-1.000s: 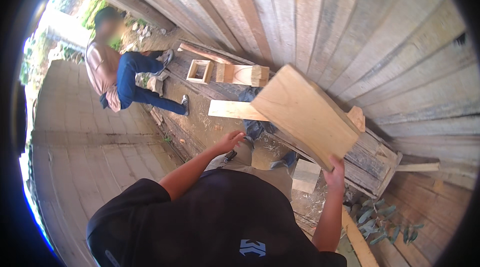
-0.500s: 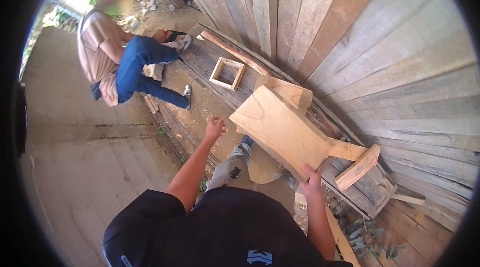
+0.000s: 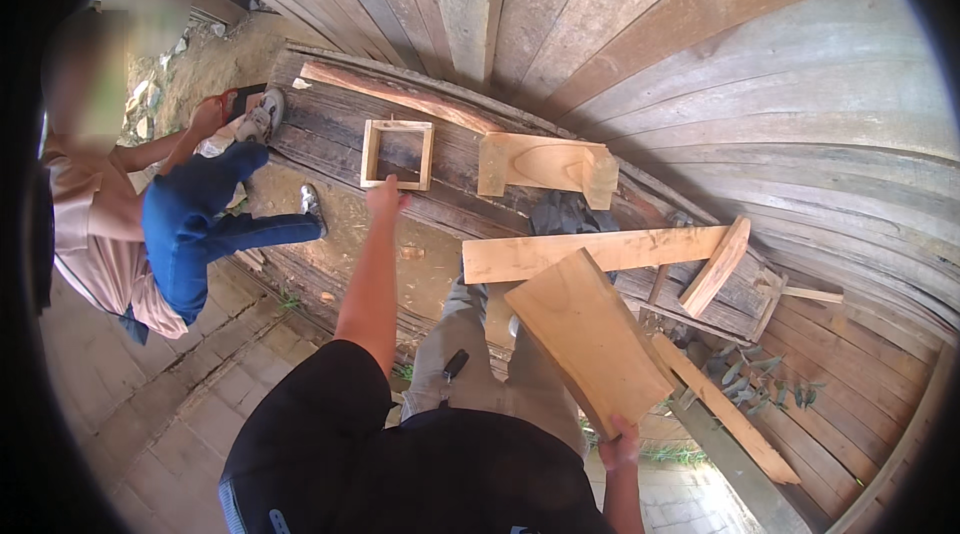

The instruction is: The person picks up and arranges various wooden planks and a small wooden frame on a wooden platform. They retrieve a chisel from a bag and use it to adjust the joints of the wooden frame. The person continues to handle and inspect the wooden pieces.

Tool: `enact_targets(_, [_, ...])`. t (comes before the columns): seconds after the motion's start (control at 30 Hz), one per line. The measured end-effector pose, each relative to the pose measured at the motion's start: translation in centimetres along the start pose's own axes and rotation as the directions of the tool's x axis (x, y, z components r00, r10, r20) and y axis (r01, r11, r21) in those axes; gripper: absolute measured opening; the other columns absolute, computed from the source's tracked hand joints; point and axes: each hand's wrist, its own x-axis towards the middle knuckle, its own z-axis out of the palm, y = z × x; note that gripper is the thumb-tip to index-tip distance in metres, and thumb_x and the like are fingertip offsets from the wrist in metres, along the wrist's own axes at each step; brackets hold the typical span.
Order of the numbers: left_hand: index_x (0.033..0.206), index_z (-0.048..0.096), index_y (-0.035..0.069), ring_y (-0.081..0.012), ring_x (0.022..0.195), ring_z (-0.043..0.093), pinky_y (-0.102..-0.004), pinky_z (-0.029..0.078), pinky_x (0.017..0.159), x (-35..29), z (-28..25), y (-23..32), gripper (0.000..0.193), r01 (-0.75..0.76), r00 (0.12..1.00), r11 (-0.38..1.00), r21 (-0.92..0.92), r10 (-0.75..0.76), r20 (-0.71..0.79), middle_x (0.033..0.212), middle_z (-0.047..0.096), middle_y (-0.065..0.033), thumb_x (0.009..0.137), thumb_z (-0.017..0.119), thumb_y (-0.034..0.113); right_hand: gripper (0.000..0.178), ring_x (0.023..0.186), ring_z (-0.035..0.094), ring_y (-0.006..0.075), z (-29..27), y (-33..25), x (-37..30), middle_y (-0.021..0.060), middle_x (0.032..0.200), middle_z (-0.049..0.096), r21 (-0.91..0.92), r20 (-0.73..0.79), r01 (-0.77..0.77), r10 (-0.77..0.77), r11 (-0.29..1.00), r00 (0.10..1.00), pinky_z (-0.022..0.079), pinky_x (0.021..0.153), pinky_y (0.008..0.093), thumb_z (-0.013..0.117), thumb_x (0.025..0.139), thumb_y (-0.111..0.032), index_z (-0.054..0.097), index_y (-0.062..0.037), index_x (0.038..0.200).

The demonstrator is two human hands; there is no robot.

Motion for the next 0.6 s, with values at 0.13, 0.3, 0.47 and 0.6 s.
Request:
enact_targets(0.13, [0.091, 0.057, -0.018, -0.0303, 0.062, 0.068, -0.0363, 0.061, 0.049, 1.3, -0.6, -1.4, 0.036, -0.103, 0.991, 0.994, -0.040, 0.100, -0.087, 0.088, 0.064, -0.0248, 0.081, 0.065, 0.016, 0.060, 0.106, 0.059, 0.0235, 0.0, 0.6, 0.7, 0.0062, 0.118, 0.059, -0.004, -0.035, -0.011, 0.011, 1.000, 0.999, 0.052, 0.085, 0.0372, 0.070, 0.074, -0.014, 0.046, -0.0086, 0.129])
enact_targets(0.3, [0.104, 0.053, -0.016, -0.0322, 0.070, 0.068, -0.0388, 0.062, 0.051, -1.6, -2.7, -0.9, 0.039, -0.124, 0.992, 0.992, 0.021, 0.124, 0.030, 0.090, 0.063, -0.0231, 0.081, 0.065, 0.013, 0.057, 0.104, 0.060, 0.0233, 0.8, 2.1, 2.7, 0.0076, 0.114, 0.061, 0.058, -0.022, -0.015, 0.016, 0.998, 1.000, 0.052, 0.086, 0.0360, 0.070, 0.076, -0.012, 0.047, -0.0045, 0.128])
enact_targets(0.47, [0.108, 0.051, -0.009, -0.0331, 0.077, 0.067, -0.0416, 0.060, 0.055, -6.3, -5.5, -0.2, 0.036, -0.039, 0.974, 0.999, 0.001, 0.038, 0.223, 0.095, 0.062, -0.0219, 0.079, 0.064, 0.009, 0.054, 0.107, 0.058, 0.0238, 1.8, 3.3, 3.3, 0.0085, 0.119, 0.058, 0.134, 0.025, 0.006, -0.009, 0.991, 1.000, 0.050, 0.089, 0.0380, 0.069, 0.080, -0.011, 0.046, -0.0045, 0.129])
enact_targets(0.6, [0.104, 0.054, -0.004, -0.0285, 0.073, 0.066, -0.0406, 0.059, 0.055, -9.5, -6.7, -0.7, 0.030, -0.046, 0.949, 0.999, 0.007, 0.042, 0.311, 0.091, 0.062, -0.0175, 0.080, 0.062, 0.013, 0.051, 0.108, 0.057, 0.0249, 1.4, 2.2, 2.9, 0.0094, 0.119, 0.057, 0.168, -0.068, 0.120, -0.110, 0.979, 0.992, 0.050, 0.089, 0.0407, 0.065, 0.083, -0.010, 0.044, -0.0041, 0.130])
